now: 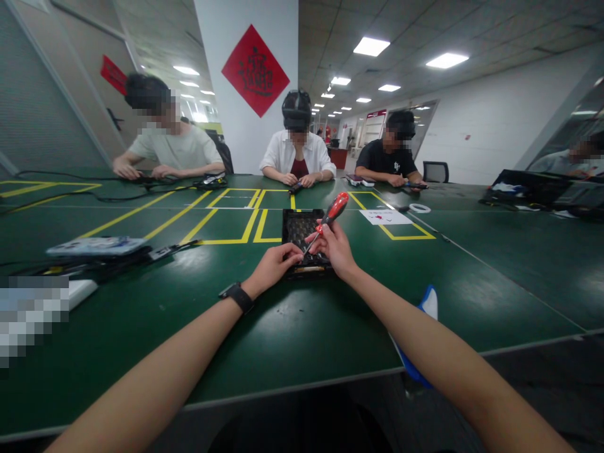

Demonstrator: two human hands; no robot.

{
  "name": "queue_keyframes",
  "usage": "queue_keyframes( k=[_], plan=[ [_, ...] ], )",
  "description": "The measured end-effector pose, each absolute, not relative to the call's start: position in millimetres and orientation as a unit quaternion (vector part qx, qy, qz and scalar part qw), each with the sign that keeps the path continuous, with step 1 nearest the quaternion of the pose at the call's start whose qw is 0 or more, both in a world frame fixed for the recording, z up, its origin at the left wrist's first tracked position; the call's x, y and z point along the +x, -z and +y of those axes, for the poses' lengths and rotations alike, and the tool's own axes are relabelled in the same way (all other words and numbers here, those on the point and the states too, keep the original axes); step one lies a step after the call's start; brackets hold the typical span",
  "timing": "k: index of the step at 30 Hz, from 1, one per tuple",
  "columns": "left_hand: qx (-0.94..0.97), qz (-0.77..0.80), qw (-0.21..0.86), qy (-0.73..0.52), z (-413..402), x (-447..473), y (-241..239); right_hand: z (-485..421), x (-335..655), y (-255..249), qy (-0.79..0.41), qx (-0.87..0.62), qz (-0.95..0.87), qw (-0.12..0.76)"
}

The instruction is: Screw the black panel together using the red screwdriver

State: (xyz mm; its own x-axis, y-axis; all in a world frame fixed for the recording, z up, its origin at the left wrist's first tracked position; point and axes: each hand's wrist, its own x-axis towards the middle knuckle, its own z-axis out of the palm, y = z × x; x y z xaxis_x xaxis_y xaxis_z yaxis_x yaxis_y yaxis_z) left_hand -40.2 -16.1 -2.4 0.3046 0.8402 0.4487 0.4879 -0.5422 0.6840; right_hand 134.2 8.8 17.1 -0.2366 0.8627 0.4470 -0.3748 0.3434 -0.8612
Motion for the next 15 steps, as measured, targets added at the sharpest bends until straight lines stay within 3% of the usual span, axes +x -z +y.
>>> queue_keyframes(
  k=[15],
  plan=[
    [0.761,0.436,0.245,-0.414,-10.1,-39.9,8.0,18.6,127.6,-13.1,-0.536,-0.229,-0.544,0.603]
  ],
)
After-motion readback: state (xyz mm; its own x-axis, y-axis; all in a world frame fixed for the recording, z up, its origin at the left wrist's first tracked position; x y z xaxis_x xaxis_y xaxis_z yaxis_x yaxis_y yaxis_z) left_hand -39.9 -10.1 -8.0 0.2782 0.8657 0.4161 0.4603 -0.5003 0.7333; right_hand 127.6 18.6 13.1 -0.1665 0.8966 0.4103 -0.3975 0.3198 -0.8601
